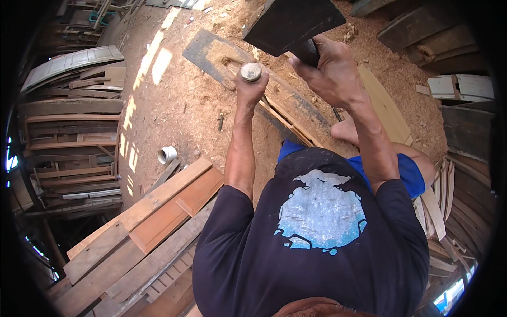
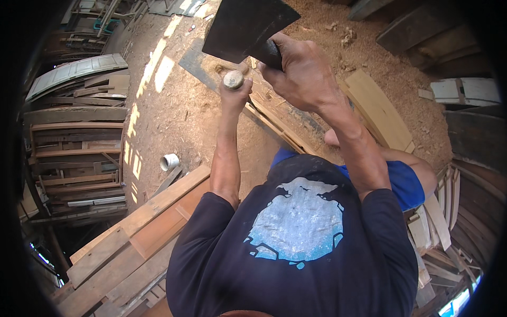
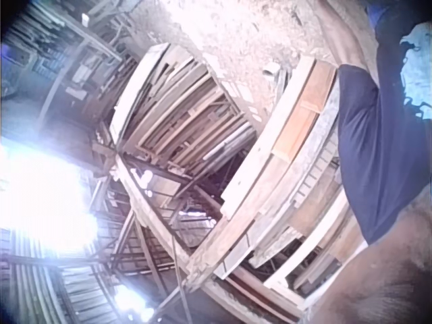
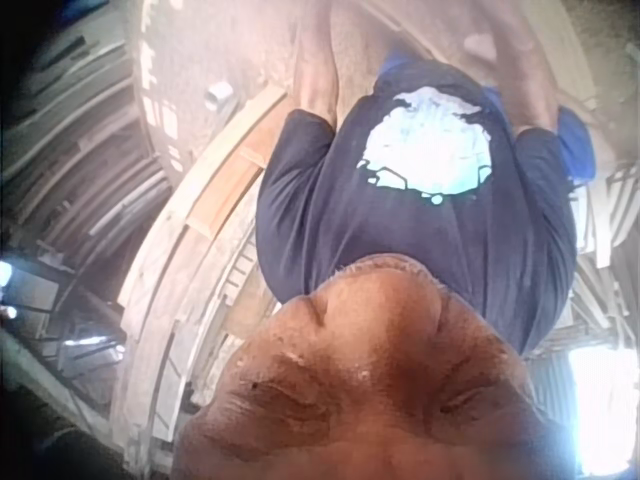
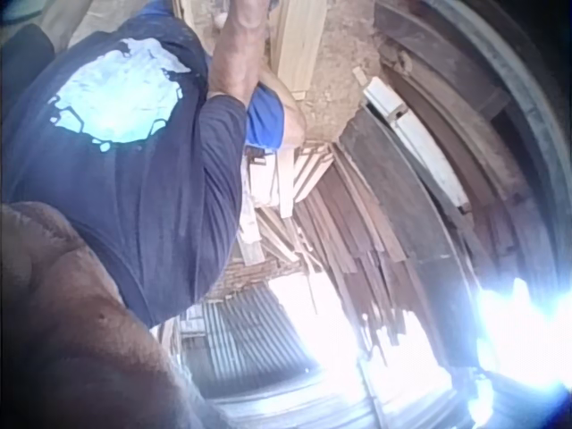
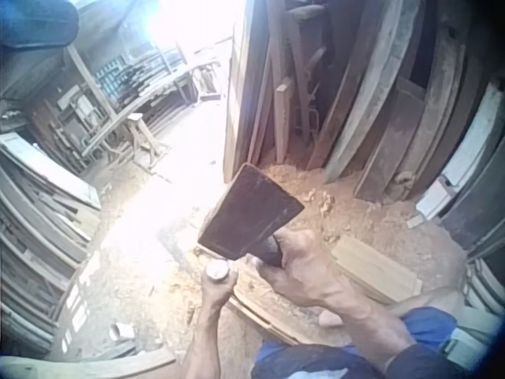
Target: The person uses a hand plane to smooth a long wooden plank on a workbench. They then use a chisel and mallet to carve and shape the wood, repeatedly striking the chisel to remove material.
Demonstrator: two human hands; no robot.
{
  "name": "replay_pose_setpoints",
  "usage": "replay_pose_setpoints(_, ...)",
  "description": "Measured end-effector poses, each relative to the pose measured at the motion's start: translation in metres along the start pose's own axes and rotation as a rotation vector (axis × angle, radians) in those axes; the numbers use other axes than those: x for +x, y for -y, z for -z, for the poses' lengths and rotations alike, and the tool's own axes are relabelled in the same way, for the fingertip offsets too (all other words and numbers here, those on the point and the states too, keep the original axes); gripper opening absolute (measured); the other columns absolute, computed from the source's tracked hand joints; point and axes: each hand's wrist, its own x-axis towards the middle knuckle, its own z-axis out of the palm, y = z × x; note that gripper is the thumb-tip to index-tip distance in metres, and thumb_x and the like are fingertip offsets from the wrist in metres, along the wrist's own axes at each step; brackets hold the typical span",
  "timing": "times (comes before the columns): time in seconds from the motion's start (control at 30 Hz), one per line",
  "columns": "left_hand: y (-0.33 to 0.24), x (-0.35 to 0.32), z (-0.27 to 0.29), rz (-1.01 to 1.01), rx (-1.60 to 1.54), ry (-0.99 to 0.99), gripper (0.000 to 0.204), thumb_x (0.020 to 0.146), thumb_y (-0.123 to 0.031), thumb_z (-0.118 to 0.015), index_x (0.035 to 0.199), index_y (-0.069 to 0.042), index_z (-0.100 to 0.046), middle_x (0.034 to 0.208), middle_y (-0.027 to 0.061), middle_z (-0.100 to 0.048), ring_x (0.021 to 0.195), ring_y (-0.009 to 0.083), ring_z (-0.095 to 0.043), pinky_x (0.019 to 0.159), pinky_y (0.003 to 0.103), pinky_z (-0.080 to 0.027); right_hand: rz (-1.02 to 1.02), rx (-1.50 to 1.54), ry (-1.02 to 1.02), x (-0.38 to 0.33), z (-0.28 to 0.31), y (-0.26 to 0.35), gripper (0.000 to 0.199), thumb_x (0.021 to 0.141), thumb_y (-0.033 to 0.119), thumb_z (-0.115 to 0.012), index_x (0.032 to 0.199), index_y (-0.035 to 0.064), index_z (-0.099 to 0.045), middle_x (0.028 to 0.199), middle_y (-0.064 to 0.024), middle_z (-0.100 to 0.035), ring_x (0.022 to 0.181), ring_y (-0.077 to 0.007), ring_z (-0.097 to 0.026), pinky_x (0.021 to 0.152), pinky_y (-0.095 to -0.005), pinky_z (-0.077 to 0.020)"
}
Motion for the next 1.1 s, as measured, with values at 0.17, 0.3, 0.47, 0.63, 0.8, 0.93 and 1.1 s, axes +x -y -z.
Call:
replay_pose_setpoints(0.17, -0.007, -0.006, -0.008, -0.068, 0.049, 0.038, 0.020, 0.080, -0.006, -0.077, 0.096, -0.002, -0.065, 0.080, -0.0001, -0.067, 0.074, 0.0074, -0.063, 0.068, 0.026, -0.053, 0.014, -0.120, 0.016, 0.001, -0.011, -0.008, 0.024, 0.083, 0.016, -0.071, 0.104, 0.0045, -0.066, 0.077, -0.0181, -0.069, 0.074, -0.0357, -0.070, 0.069, -0.0449, -0.0538)
replay_pose_setpoints(0.3, -0.031, -0.012, -0.021, -0.275, 0.119, 0.030, 0.028, 0.079, -0.006, -0.077, 0.105, 0.000, -0.068, 0.092, 0.0070, -0.073, 0.087, 0.0116, -0.069, 0.075, 0.029, -0.056, -0.069, -0.417, 0.268, -0.008, -0.060, -0.058, 0.029, 0.082, 0.018, -0.071, 0.107, 0.0059, -0.066, 0.084, -0.0207, -0.070, 0.083, -0.0373, -0.070, 0.073, -0.0474, -0.0541)
replay_pose_setpoints(0.47, -0.003, -0.023, -0.018, -0.158, 0.173, 0.052, 0.036, 0.078, -0.005, -0.077, 0.112, -0.001, -0.066, 0.089, 0.0031, -0.070, 0.086, 0.0168, -0.068, 0.078, 0.031, -0.055, -0.063, -0.311, 0.234, -0.020, -0.054, -0.047, 0.033, 0.081, 0.018, -0.070, 0.112, 0.0069, -0.066, 0.084, -0.0203, -0.071, 0.086, -0.0378, -0.071, 0.075, -0.0486, -0.0542)
replay_pose_setpoints(0.63, 0.011, -0.011, -0.005, 0.056, -0.021, -0.001, 0.024, 0.081, -0.004, -0.076, 0.102, -0.001, -0.064, 0.082, -0.0033, -0.063, 0.075, 0.0049, -0.060, 0.069, 0.022, -0.050, -0.034, -0.118, 0.120, -0.002, -0.018, -0.015, 0.029, 0.083, 0.014, -0.073, 0.109, 0.0018, -0.066, 0.081, -0.0194, -0.070, 0.076, -0.0359, -0.069, 0.070, -0.0439, -0.0526)
replay_pose_setpoints(0.8, -0.004, -0.008, -0.011, 0.073, -0.016, 0.036, 0.019, 0.081, -0.004, -0.076, 0.094, -0.002, -0.063, 0.077, -0.0036, -0.063, 0.071, 0.0060, -0.060, 0.066, 0.024, -0.050, -0.008, -0.031, 0.027, -0.001, -0.001, -0.011, 0.030, 0.082, 0.014, -0.070, 0.111, 0.0077, -0.066, 0.072, -0.0179, -0.069, 0.071, -0.0343, -0.070, 0.068, -0.0437, -0.0538)
replay_pose_setpoints(0.93, -0.008, -0.012, -0.015, 0.003, 0.020, 0.070, 0.018, 0.080, -0.006, -0.077, 0.093, -0.001, -0.065, 0.077, -0.0007, -0.066, 0.070, 0.0080, -0.062, 0.065, 0.026, -0.052, -0.045, -0.016, 0.046, -0.001, 0.004, -0.005, 0.026, 0.083, 0.015, -0.071, 0.108, 0.0078, -0.066, 0.072, -0.0172, -0.069, 0.074, -0.0335, -0.071, 0.068, -0.0448, -0.0535)
replay_pose_setpoints(1.1, -0.018, -0.022, -0.028, -0.135, 0.107, 0.039, 0.020, 0.079, -0.010, -0.078, 0.093, 0.000, -0.068, 0.083, 0.0089, -0.073, 0.076, 0.0123, -0.069, 0.069, 0.031, -0.056, -0.052, -0.336, 0.199, -0.010, -0.039, -0.045, 0.029, 0.084, 0.017, -0.073, 0.111, 0.0059, -0.067, 0.083, -0.0203, -0.070, 0.081, -0.0400, -0.069, 0.073, -0.0471, -0.0534)
